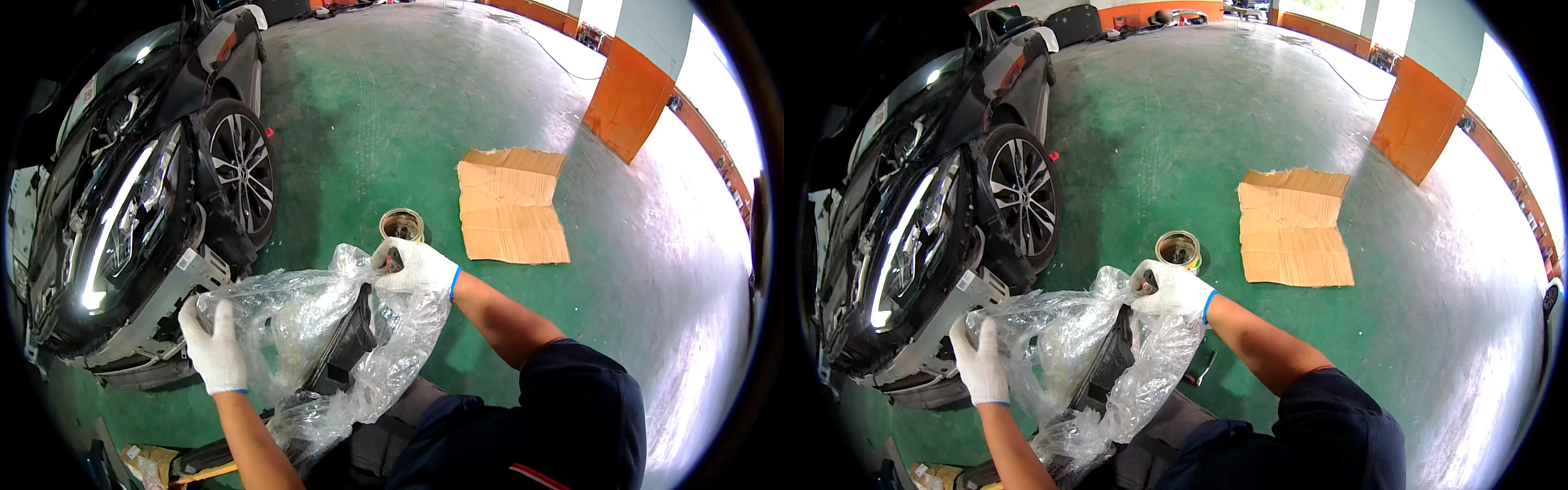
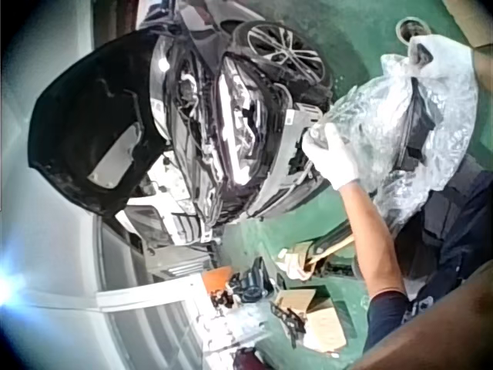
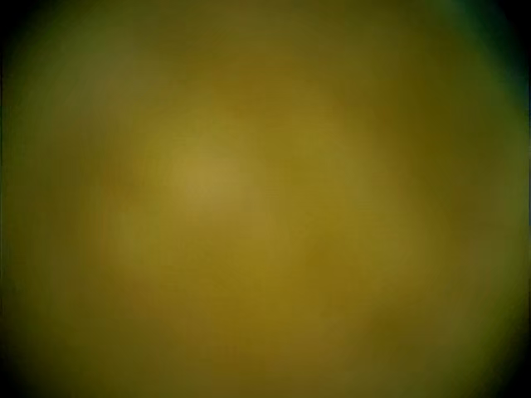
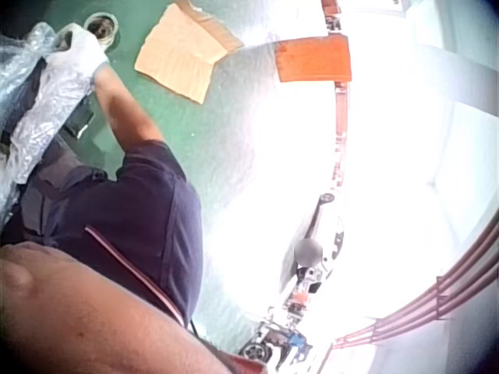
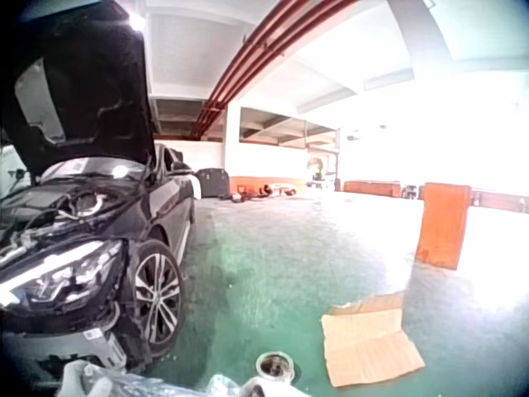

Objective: The person sits on the floor of a garage and uses a utility knife to cut open cardboard boxes and plastic wrapping. They remove a long black car part, likely a bumper or trim piece, and place it on the floor next to other parts.

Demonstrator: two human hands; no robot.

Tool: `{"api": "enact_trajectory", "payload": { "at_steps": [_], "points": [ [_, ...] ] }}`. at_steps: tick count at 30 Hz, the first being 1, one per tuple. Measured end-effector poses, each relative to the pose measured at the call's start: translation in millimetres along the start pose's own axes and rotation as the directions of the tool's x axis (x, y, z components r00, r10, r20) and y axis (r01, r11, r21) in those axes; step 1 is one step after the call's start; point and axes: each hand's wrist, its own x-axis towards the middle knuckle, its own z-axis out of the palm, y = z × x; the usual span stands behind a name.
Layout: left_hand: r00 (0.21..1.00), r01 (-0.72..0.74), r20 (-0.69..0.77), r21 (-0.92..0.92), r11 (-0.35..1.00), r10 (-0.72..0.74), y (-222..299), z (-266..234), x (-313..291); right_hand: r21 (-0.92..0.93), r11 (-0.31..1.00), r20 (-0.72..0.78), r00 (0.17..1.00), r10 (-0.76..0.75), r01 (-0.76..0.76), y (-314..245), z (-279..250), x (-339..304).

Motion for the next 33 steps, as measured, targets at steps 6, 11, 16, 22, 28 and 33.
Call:
{"api": "enact_trajectory", "payload": {
  "at_steps": [6, 11, 16, 22, 28, 33],
  "points": [
    [0.75, -0.652, -0.064, 0.094, 0.752, 0.659, 54.7, -2.9, -53.6, 0.001, 0.999, -0.004, 0.999, 0.038, -0.038, 2.2, 0.2, -0.8],
    [0.724, -0.06, 0.685, -0.047, 0.997, 0.076, 52.9, 24.3, -78.7, -0.051, 0.997, 0.042, 0.998, 0.052, -0.05, -7.4, -0.5, -0.9],
    [0.666, -0.145, 0.745, 0.086, 0.986, 0.033, 22.1, 50.8, -82.2, -0.193, 0.976, -0.01, 0.995, -0.101, 0.097, -13.4, 4.6, -1.2],
    [0.497, -0.391, 0.866, 0.18, 0.902, 0.043, 25.7, 61.5, -85.6, -0.274, 0.96, 0.124, 0.992, -0.028, 0.061, -26.6, 12.6, 4.3],
    [0.481, -0.477, 0.876, 0.291, 0.829, -0.031, 43.8, 70.9, -98.9, -0.406, 0.908, 0.114, 0.992, -0.062, 0.104, -16.3, 29.2, 17.8],
    [0.537, -0.403, 0.842, 0.307, 0.862, -0.048, 39.9, 82.7, -110.1, -0.486, 0.872, 0.062, 0.997, -0.035, 0.061, -9.4, 39.3, 20.0]
  ]
}}
